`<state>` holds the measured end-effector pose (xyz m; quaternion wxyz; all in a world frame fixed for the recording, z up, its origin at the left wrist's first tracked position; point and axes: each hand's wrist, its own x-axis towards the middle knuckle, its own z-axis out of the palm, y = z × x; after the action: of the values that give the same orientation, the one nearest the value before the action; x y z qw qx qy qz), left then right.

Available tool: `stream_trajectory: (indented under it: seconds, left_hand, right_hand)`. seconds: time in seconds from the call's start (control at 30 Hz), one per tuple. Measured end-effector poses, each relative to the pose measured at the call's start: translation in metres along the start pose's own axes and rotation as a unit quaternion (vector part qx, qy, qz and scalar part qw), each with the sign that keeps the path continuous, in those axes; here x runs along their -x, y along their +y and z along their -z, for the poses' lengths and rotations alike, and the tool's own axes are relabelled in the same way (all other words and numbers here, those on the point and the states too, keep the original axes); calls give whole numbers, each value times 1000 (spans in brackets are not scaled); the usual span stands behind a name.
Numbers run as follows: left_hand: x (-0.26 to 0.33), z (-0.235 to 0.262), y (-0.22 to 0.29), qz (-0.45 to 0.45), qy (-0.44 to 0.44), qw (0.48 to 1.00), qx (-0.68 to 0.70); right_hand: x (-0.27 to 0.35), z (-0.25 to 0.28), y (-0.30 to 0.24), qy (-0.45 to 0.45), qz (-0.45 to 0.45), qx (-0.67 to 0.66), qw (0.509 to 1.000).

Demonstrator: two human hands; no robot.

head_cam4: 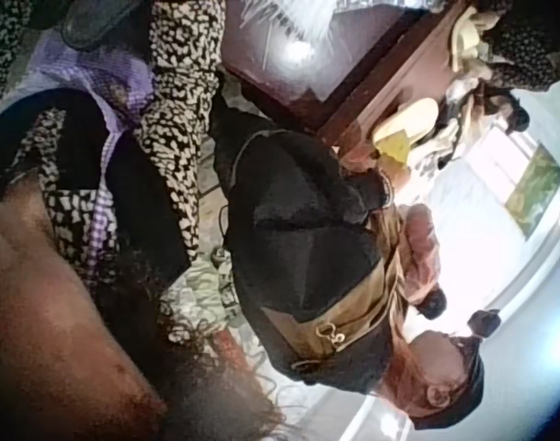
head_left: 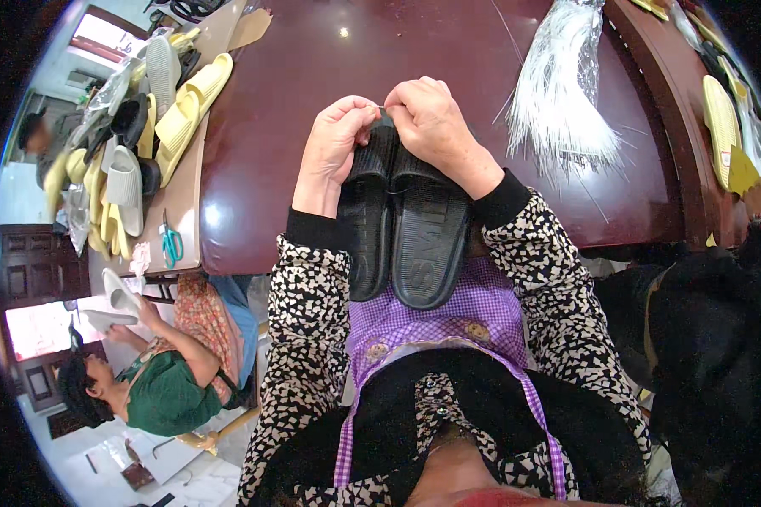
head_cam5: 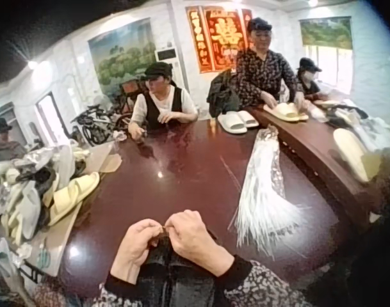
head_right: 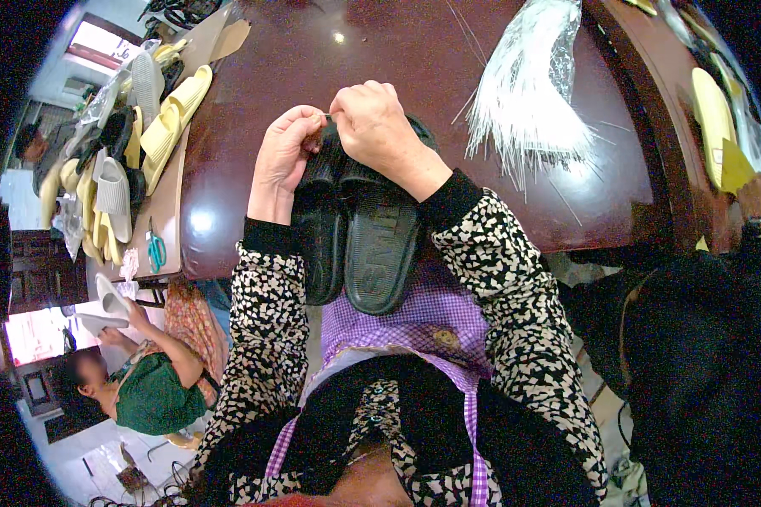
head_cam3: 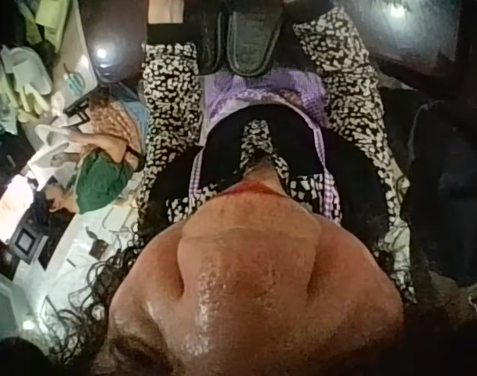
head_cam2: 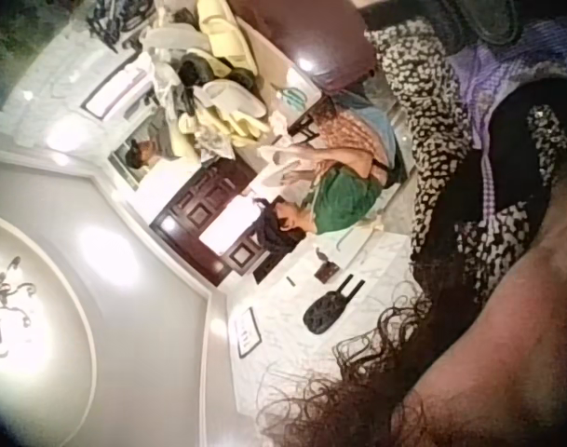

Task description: The person attaches pairs of slippers together by threading plastic tag fasteners through them and securing the ends by hand.

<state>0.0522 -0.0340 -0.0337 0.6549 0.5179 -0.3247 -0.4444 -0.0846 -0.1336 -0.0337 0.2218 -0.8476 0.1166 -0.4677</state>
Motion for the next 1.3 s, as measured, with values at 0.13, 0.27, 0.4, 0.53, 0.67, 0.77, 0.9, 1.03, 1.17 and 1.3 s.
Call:
stream_trajectory:
  seconds: [0.13,0.27,0.4,0.53,0.67,0.77,0.9,1.03,1.17,1.3]
  left_hand:
    - [-1,-3,-1,8,6,1000,-16]
    - [-3,-4,0,-4,8,1000,-19]
    - [-4,7,-4,-7,0,1000,4]
    - [1,0,7,-77,110,989,55]
    - [21,27,22,-120,207,971,2]
    - [37,59,20,-114,222,968,-35]
    - [34,81,6,-70,263,960,-57]
    - [-2,78,-23,-79,288,953,-50]
    - [-13,66,-29,-89,299,948,-60]
    - [-7,50,-25,-109,221,961,-124]
  right_hand:
    - [0,-2,1,0,-3,5,1000]
    - [-2,-2,2,0,-12,5,1000]
    - [-4,-6,3,1,-23,-2,1000]
    - [-5,-3,9,22,-29,3,999]
    - [-10,8,11,62,-30,-3,998]
    - [-15,23,-2,74,-24,-27,997]
    - [17,54,-54,-41,-86,-82,992]
    - [55,66,-79,-140,-91,-43,985]
    - [44,53,-74,-216,-100,61,969]
    - [28,38,-69,-262,-128,117,949]
